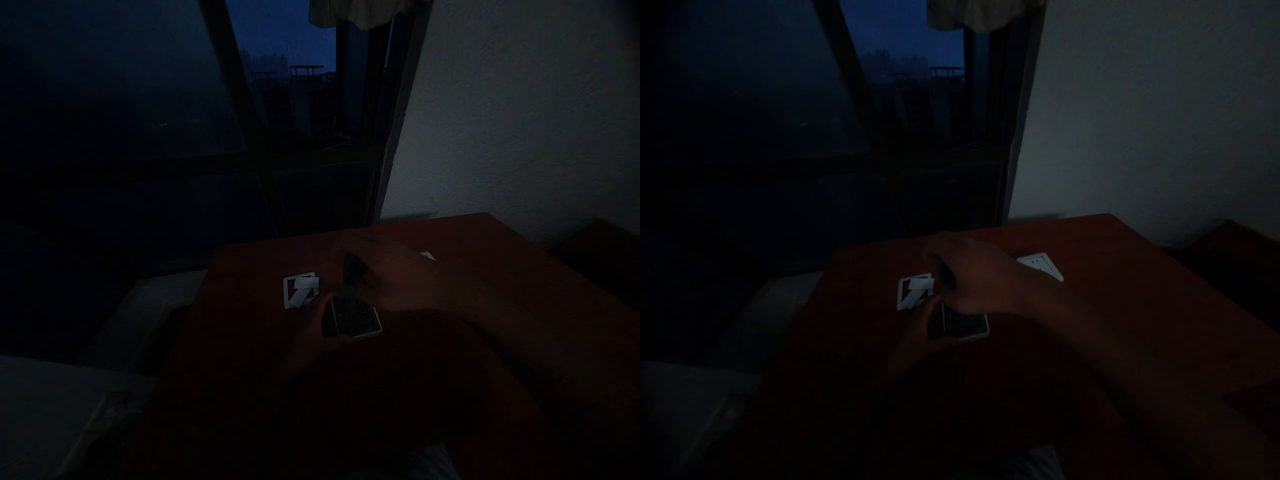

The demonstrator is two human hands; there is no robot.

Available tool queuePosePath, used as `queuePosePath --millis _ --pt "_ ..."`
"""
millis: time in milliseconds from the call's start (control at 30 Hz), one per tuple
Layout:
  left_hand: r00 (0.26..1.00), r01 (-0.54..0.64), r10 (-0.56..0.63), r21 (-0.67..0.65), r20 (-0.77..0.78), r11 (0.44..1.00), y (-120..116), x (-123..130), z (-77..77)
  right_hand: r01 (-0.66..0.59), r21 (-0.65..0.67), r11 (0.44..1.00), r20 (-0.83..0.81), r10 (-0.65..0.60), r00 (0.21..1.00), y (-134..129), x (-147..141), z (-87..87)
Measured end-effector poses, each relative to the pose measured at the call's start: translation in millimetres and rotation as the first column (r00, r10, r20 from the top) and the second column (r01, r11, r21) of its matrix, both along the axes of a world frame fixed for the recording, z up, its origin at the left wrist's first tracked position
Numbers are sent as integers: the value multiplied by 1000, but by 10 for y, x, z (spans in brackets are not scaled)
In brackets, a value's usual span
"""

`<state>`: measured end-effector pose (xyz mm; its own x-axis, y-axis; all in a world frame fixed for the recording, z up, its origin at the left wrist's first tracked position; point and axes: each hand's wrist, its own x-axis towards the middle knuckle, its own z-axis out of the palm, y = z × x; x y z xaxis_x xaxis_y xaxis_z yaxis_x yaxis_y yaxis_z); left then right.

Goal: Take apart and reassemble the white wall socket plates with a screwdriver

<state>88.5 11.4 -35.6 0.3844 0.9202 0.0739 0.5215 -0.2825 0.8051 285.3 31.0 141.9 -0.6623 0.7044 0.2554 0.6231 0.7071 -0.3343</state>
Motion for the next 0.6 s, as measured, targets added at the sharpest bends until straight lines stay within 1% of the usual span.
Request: queuePosePath --millis 33,100,233,300,400,533,600 --pt "1000 0 0 3 0 1000 0 -1 -3 -41 -28 999 -14 40 999 -19 15 20" --pt "1000 2 -2 4 -2 1000 -1 0 0 -56 -44 997 -5 56 998 -47 33 55" --pt "1000 8 -8 -3 0 1000 -6 5 20 63 20 998 64 -64 996 -27 11 52" --pt "1000 8 -8 -11 4 1000 -7 2 16 81 47 996 72 -85 994 6 -7 25" --pt "1000 -4 4 -9 -6 1000 -7 -1 -2 40 34 999 41 -41 998 32 -10 9" --pt "1000 -22 22 -2 -21 1000 -11 4 0 -29 -49 998 3 29 1000 14 17 57" --pt "1000 -21 21 0 -20 1000 -14 8 12 -44 -49 998 7 45 999 8 21 76"
